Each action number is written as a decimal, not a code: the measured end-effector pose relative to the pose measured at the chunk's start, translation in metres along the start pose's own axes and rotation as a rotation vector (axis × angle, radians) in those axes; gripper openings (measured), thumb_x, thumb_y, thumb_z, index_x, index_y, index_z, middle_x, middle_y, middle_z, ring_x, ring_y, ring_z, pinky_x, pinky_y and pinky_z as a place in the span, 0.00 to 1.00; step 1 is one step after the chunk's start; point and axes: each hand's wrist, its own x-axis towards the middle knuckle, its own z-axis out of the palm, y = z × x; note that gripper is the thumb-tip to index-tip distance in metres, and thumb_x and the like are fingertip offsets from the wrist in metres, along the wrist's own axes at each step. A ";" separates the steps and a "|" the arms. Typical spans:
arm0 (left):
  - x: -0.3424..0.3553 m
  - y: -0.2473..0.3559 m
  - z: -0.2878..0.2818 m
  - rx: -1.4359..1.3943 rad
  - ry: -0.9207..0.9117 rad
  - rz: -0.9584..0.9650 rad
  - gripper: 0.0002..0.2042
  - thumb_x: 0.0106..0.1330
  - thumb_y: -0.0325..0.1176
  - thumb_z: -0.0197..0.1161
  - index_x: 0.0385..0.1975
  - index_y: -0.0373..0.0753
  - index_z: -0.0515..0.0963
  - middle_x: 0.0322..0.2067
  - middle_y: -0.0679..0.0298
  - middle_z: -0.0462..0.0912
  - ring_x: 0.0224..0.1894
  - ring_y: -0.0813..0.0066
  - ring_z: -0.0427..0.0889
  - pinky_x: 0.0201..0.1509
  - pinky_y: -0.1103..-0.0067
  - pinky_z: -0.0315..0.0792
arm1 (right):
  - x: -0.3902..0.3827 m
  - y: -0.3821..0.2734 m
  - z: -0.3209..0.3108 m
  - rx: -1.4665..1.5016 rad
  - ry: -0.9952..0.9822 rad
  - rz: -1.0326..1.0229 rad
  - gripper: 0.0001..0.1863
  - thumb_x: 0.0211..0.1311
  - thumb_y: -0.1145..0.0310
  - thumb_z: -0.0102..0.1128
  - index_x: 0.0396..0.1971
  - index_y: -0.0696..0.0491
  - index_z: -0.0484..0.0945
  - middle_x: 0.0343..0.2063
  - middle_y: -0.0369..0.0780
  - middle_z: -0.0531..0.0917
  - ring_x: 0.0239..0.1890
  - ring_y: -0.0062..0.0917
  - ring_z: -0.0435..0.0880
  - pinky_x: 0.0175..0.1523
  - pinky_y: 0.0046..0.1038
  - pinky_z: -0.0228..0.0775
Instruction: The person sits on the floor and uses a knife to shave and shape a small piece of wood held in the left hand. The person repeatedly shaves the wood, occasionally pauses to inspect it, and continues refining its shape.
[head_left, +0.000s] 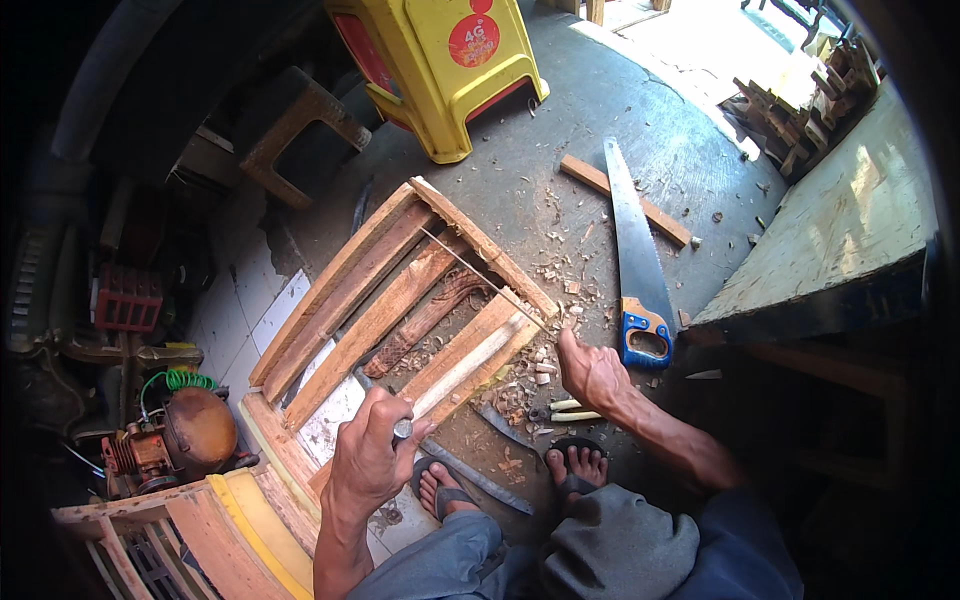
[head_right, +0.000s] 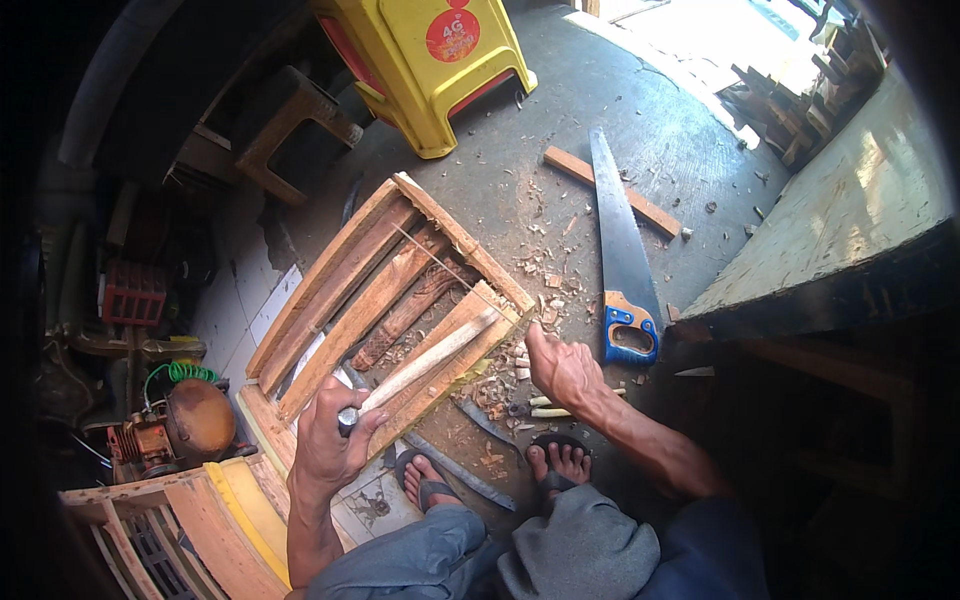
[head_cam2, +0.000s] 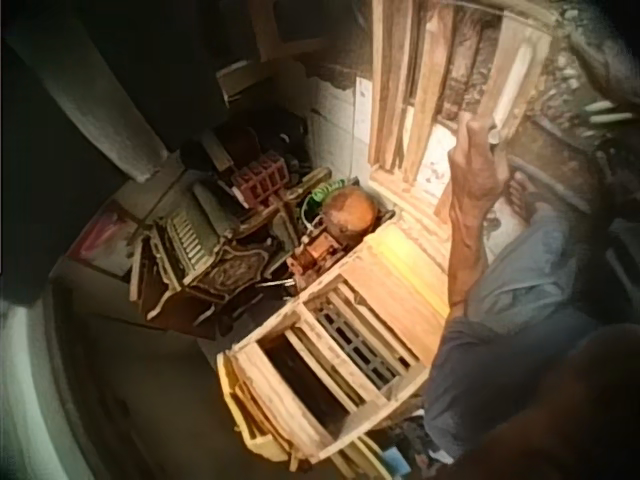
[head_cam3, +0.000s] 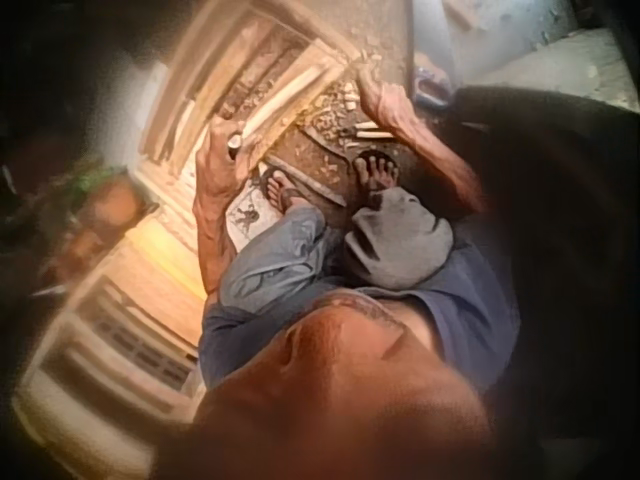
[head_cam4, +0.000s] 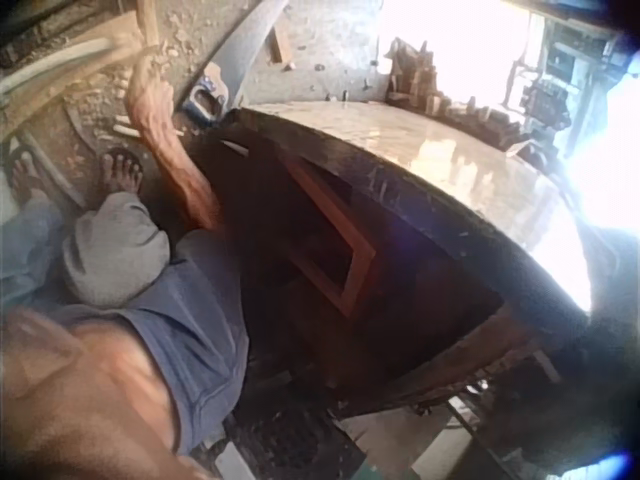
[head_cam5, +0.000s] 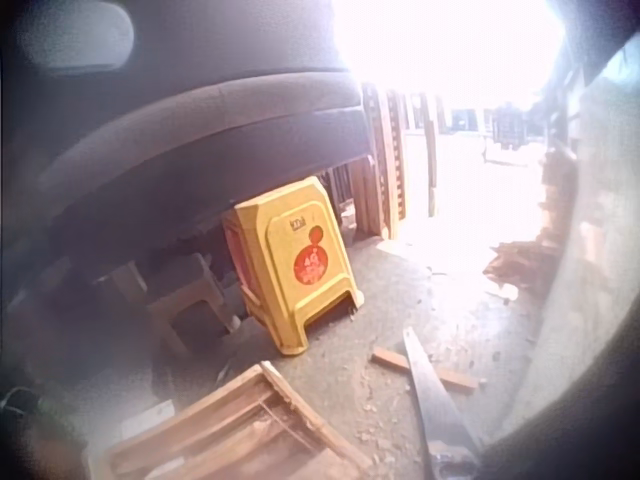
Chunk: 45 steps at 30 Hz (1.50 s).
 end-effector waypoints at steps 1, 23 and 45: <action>-0.004 -0.001 0.001 -0.008 -0.002 -0.014 0.19 0.59 0.21 0.72 0.44 0.38 0.68 0.29 0.55 0.73 0.24 0.60 0.79 0.23 0.68 0.71 | -0.008 -0.006 0.002 0.071 0.084 -0.105 0.08 0.67 0.70 0.52 0.38 0.57 0.64 0.24 0.54 0.80 0.27 0.57 0.81 0.29 0.56 0.71; 0.000 -0.004 0.003 -0.032 0.077 -0.043 0.18 0.58 0.21 0.73 0.42 0.37 0.69 0.29 0.55 0.74 0.27 0.62 0.76 0.30 0.71 0.72 | -0.001 -0.011 0.013 0.077 0.144 -0.096 0.07 0.66 0.72 0.48 0.40 0.57 0.63 0.26 0.57 0.82 0.27 0.57 0.82 0.31 0.56 0.72; -0.002 0.008 0.006 -0.068 0.089 -0.275 0.17 0.61 0.25 0.73 0.43 0.35 0.69 0.31 0.55 0.76 0.26 0.68 0.76 0.32 0.73 0.72 | -0.005 -0.023 0.007 0.110 0.260 -0.152 0.06 0.67 0.71 0.48 0.38 0.57 0.64 0.22 0.54 0.79 0.24 0.57 0.80 0.29 0.54 0.72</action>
